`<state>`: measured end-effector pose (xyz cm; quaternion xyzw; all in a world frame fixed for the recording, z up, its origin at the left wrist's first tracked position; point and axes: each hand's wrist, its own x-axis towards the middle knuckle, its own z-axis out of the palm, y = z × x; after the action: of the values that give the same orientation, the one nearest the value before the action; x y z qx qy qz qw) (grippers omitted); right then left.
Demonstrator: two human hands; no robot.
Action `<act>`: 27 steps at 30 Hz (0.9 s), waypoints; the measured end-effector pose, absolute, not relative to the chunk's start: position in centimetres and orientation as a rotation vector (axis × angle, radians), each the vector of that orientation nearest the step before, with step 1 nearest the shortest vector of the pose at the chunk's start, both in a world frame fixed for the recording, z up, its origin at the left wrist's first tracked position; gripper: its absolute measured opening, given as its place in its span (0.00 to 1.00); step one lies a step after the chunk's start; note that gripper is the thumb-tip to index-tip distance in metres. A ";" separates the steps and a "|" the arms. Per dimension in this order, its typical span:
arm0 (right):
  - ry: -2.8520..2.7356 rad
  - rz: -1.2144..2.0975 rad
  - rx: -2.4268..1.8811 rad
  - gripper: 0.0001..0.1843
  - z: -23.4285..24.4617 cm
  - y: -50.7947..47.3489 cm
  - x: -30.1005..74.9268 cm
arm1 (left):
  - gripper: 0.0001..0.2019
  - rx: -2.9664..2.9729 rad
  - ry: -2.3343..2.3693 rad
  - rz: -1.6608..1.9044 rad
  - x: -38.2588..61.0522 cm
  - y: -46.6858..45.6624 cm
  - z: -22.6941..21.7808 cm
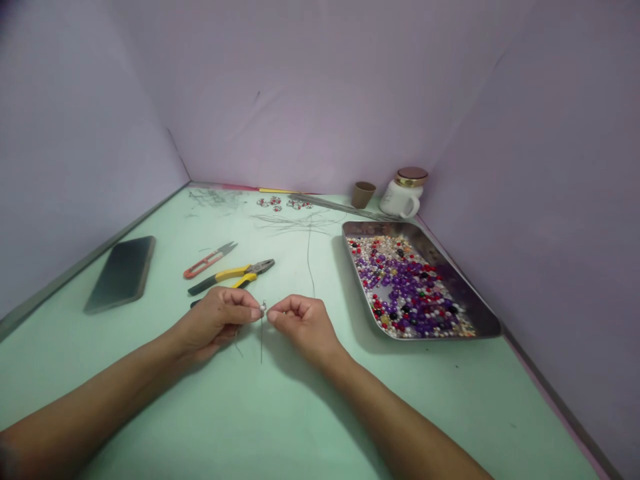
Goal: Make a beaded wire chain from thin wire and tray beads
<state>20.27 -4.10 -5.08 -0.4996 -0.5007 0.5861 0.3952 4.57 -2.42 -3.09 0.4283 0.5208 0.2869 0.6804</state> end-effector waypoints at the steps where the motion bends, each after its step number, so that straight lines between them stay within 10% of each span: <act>1: -1.249 1.494 -1.257 0.09 -5.1 -4.1 20.4 | 0.05 0.949 1.168 0.650 4.6 -2.4 -3.0; 27: -1.593 0.157 -2.211 0.18 -2.5 1.1 36.9 | 0.09 0.895 1.103 0.747 3.2 -1.5 -4.4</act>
<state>36.89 1.12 -2.50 -0.7929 -0.5712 0.0563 0.2045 3.15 -1.49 -4.42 0.4009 0.4942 0.3348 0.6949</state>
